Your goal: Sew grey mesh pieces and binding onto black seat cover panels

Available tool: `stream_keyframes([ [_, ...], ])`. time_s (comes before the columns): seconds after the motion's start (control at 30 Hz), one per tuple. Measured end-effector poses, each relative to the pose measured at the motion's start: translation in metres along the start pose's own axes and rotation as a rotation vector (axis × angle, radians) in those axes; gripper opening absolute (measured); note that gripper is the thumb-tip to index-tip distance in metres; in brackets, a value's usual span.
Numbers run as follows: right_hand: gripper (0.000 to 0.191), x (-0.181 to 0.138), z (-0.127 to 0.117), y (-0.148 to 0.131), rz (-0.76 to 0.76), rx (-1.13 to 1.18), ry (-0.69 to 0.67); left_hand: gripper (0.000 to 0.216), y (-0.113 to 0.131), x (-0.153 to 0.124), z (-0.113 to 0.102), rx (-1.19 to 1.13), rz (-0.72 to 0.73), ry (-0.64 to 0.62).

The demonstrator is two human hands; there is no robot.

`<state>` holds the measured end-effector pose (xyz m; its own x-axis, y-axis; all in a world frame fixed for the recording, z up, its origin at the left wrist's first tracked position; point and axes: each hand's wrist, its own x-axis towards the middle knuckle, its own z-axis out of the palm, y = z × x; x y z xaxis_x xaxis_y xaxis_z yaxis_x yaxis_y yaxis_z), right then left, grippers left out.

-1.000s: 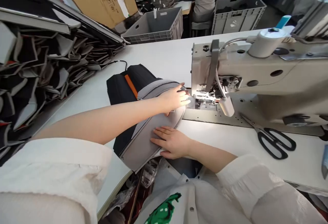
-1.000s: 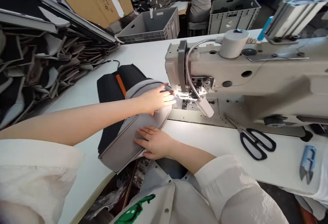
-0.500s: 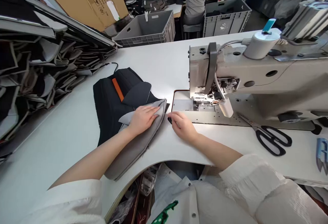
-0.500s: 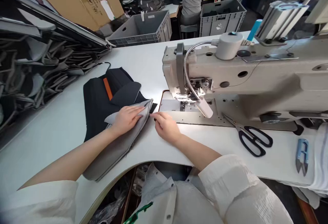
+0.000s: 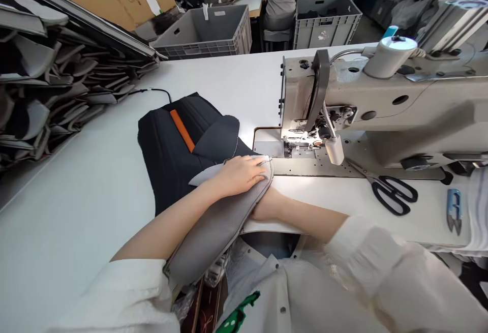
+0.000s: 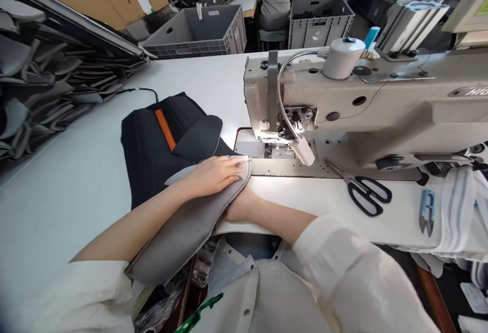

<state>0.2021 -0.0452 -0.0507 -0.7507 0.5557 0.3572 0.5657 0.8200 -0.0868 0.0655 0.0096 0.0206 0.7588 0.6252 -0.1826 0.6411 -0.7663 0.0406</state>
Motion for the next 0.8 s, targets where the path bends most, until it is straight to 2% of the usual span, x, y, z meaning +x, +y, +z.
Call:
stream_keyframes([
  [0.07, 0.031, -0.032, -0.013, 0.007, -0.130, 0.070, -0.063, 0.038, 0.003, 0.005, 0.009, 0.003, -0.017, -0.012],
  [0.13, 0.027, -0.058, -0.025, 0.022, -0.179, 0.138, -0.071, 0.045, 0.007, 0.006, 0.013, -0.001, -0.048, -0.005],
  [0.23, 0.034, -0.073, -0.034, 0.048, 0.018, 0.150, -0.016, 0.056, 0.011, 0.008, 0.011, -0.011, -0.087, -0.031],
  [0.3, 0.038, -0.068, -0.031, 0.059, 0.166, 0.100, -0.014, 0.056, 0.013, 0.012, 0.010, -0.021, -0.087, -0.046],
  [0.37, 0.041, -0.059, -0.026, 0.064, 0.247, 0.044, -0.039, 0.055, 0.016, 0.017, 0.009, -0.021, -0.088, -0.036],
  [0.57, 0.041, -0.060, -0.029, 0.066, 0.409, -0.043, -0.151, 0.055, 0.023, 0.041, 0.009, 0.034, -0.072, 0.014],
  [0.8, 0.038, -0.072, -0.034, 0.075, 0.512, -0.195, -0.054, 0.049, 0.023, 0.072, 0.009, 0.106, -0.034, 0.089],
])
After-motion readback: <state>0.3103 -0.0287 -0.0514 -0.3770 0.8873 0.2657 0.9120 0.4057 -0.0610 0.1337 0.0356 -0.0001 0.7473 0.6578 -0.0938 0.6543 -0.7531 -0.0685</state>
